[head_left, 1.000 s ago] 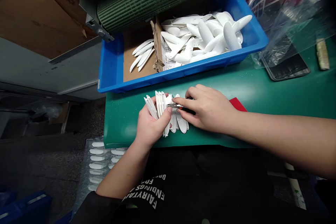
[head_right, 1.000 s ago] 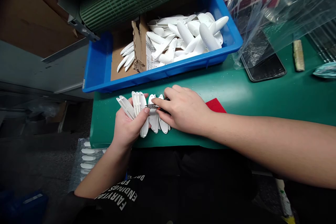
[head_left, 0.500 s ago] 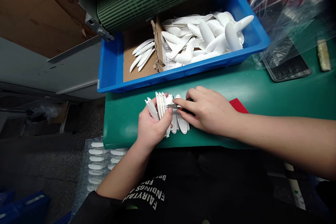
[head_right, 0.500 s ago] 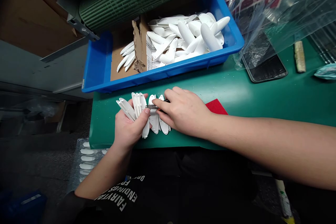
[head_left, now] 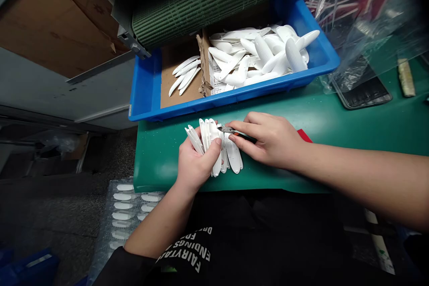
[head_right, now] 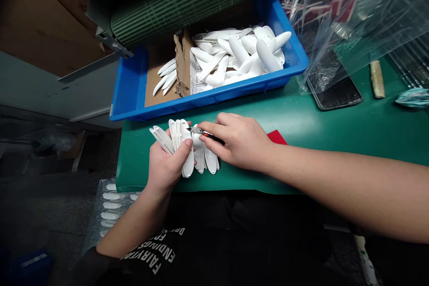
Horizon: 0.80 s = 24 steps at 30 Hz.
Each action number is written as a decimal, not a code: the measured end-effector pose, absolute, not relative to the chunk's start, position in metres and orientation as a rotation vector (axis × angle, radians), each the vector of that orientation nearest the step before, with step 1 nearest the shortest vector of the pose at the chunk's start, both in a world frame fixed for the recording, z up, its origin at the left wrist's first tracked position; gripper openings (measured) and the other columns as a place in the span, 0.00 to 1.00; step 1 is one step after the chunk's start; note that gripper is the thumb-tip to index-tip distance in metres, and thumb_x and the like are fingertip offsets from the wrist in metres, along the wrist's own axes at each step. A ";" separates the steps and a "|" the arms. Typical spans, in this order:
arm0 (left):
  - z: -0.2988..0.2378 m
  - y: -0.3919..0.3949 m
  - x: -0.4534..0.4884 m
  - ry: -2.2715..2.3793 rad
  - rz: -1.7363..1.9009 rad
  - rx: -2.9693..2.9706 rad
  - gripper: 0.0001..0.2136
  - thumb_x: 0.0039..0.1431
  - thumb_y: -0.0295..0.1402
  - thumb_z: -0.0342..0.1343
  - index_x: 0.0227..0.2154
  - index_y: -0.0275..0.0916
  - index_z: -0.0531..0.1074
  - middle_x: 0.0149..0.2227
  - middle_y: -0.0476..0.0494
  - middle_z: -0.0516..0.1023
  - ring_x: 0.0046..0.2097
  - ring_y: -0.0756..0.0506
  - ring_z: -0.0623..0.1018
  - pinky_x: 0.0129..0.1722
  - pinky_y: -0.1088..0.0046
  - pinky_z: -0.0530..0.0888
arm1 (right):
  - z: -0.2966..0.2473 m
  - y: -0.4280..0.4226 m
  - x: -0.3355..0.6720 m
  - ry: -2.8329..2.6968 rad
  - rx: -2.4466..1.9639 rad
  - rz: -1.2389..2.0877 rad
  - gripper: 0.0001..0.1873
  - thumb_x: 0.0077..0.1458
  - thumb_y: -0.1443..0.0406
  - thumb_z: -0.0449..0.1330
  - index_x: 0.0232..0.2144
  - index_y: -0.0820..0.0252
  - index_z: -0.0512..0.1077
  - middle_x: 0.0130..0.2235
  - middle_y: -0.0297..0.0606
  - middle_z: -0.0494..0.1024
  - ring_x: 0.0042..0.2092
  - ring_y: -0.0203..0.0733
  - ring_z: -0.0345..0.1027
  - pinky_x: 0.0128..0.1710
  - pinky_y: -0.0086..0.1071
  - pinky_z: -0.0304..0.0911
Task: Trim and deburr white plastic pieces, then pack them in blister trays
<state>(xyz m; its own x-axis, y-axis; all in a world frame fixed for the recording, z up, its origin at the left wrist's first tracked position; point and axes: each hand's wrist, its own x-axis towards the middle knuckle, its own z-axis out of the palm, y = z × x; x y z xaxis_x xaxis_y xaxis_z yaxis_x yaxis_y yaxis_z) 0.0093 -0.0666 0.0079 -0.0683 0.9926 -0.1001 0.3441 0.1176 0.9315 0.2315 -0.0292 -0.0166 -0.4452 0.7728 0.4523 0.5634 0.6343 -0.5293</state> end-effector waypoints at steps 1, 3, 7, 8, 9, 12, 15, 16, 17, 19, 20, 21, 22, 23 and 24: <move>0.008 -0.065 0.009 1.565 0.967 1.371 0.23 0.63 0.46 0.68 0.57 0.41 0.79 0.46 0.41 0.86 0.44 0.38 0.86 0.41 0.67 0.82 | -0.016 -0.028 0.233 -2.151 -1.045 0.407 0.17 0.72 0.57 0.59 0.56 0.53 0.81 0.36 0.39 0.78 0.36 0.42 0.70 0.33 0.34 0.57; 0.009 -0.061 0.008 1.591 0.935 1.424 0.21 0.63 0.46 0.69 0.54 0.41 0.80 0.48 0.41 0.86 0.46 0.38 0.85 0.44 0.67 0.81 | -0.016 -0.026 0.234 -2.131 -1.071 0.422 0.17 0.71 0.57 0.60 0.56 0.53 0.82 0.37 0.39 0.78 0.35 0.42 0.71 0.33 0.34 0.58; 0.011 -0.056 0.008 1.674 0.797 1.527 0.20 0.62 0.50 0.69 0.50 0.43 0.82 0.45 0.42 0.86 0.44 0.38 0.85 0.43 0.67 0.80 | -0.017 -0.022 0.236 -2.125 -1.110 0.476 0.17 0.70 0.58 0.61 0.56 0.54 0.82 0.37 0.38 0.78 0.35 0.42 0.72 0.34 0.34 0.59; 0.012 -0.055 0.009 1.695 0.766 1.532 0.21 0.61 0.51 0.69 0.51 0.44 0.82 0.44 0.42 0.86 0.44 0.37 0.85 0.41 0.67 0.80 | -0.018 -0.021 0.236 -2.122 -1.116 0.488 0.17 0.70 0.58 0.61 0.56 0.54 0.82 0.37 0.38 0.78 0.36 0.42 0.73 0.34 0.34 0.60; 0.013 -0.055 0.009 1.710 0.744 1.531 0.22 0.62 0.52 0.68 0.52 0.45 0.82 0.43 0.42 0.86 0.44 0.37 0.85 0.39 0.67 0.81 | -0.018 -0.020 0.236 -2.118 -1.121 0.498 0.17 0.70 0.58 0.61 0.56 0.54 0.82 0.37 0.38 0.78 0.36 0.42 0.73 0.35 0.34 0.60; 0.015 -0.054 0.010 1.725 0.761 1.490 0.25 0.64 0.54 0.66 0.55 0.44 0.80 0.42 0.41 0.86 0.38 0.39 0.85 0.30 0.69 0.81 | -0.017 -0.019 0.236 -2.112 -1.134 0.524 0.18 0.70 0.58 0.62 0.56 0.54 0.82 0.37 0.38 0.78 0.36 0.42 0.73 0.35 0.34 0.61; 0.016 -0.055 0.009 1.733 0.837 1.444 0.25 0.65 0.54 0.64 0.56 0.42 0.80 0.36 0.43 0.84 0.28 0.43 0.83 0.24 0.71 0.79 | -0.017 -0.020 0.237 -2.111 -1.128 0.535 0.18 0.70 0.58 0.62 0.56 0.54 0.82 0.37 0.38 0.78 0.37 0.42 0.73 0.35 0.34 0.61; 0.015 -0.056 0.008 1.727 0.853 1.425 0.25 0.65 0.53 0.64 0.57 0.42 0.80 0.34 0.44 0.84 0.26 0.44 0.82 0.23 0.72 0.79 | -0.017 -0.020 0.237 -2.111 -1.123 0.534 0.17 0.70 0.58 0.62 0.56 0.54 0.82 0.37 0.38 0.78 0.37 0.42 0.73 0.35 0.34 0.61; 0.015 -0.056 0.007 1.710 0.858 1.406 0.24 0.66 0.52 0.64 0.57 0.42 0.80 0.32 0.44 0.83 0.26 0.44 0.81 0.23 0.72 0.79 | -0.017 -0.020 0.237 -2.112 -1.117 0.530 0.17 0.69 0.58 0.62 0.56 0.54 0.82 0.37 0.38 0.78 0.37 0.42 0.73 0.35 0.34 0.60; 0.013 -0.057 0.006 1.657 0.849 1.369 0.23 0.66 0.48 0.64 0.57 0.42 0.80 0.32 0.45 0.83 0.26 0.44 0.82 0.23 0.72 0.80 | -0.018 -0.021 0.237 -2.121 -1.097 0.511 0.17 0.69 0.58 0.63 0.56 0.54 0.82 0.38 0.38 0.78 0.37 0.42 0.72 0.35 0.35 0.59; 0.013 -0.057 0.005 1.632 0.840 1.357 0.21 0.66 0.46 0.64 0.57 0.42 0.80 0.32 0.45 0.83 0.26 0.44 0.82 0.23 0.72 0.81 | -0.018 -0.021 0.237 -2.132 -1.085 0.497 0.17 0.69 0.58 0.63 0.55 0.54 0.82 0.38 0.38 0.77 0.37 0.42 0.72 0.35 0.35 0.58; 0.012 -0.058 0.004 1.609 0.827 1.351 0.20 0.65 0.43 0.64 0.58 0.42 0.79 0.32 0.46 0.84 0.26 0.44 0.82 0.24 0.72 0.81 | -0.018 -0.022 0.236 -2.147 -1.074 0.482 0.17 0.69 0.58 0.63 0.55 0.53 0.82 0.38 0.38 0.77 0.38 0.42 0.71 0.35 0.35 0.58; 0.012 -0.058 0.004 1.595 0.820 1.350 0.20 0.65 0.40 0.64 0.58 0.43 0.79 0.33 0.46 0.84 0.26 0.44 0.83 0.25 0.71 0.82 | -0.018 -0.023 0.236 -2.165 -1.063 0.465 0.17 0.69 0.58 0.63 0.55 0.53 0.82 0.38 0.39 0.77 0.38 0.43 0.71 0.34 0.35 0.57; 0.013 -0.059 0.005 1.587 0.813 1.351 0.20 0.64 0.37 0.63 0.58 0.43 0.79 0.34 0.47 0.84 0.26 0.45 0.83 0.26 0.71 0.82 | -0.019 -0.024 0.235 -2.183 -1.054 0.447 0.16 0.69 0.57 0.63 0.55 0.53 0.82 0.38 0.39 0.77 0.38 0.43 0.70 0.34 0.36 0.56; 0.014 -0.060 0.006 1.583 0.806 1.352 0.20 0.64 0.35 0.62 0.58 0.43 0.79 0.34 0.47 0.84 0.25 0.45 0.82 0.26 0.72 0.82 | -0.019 -0.025 0.235 -2.202 -1.044 0.428 0.16 0.69 0.57 0.63 0.54 0.52 0.83 0.38 0.39 0.76 0.38 0.44 0.69 0.34 0.36 0.55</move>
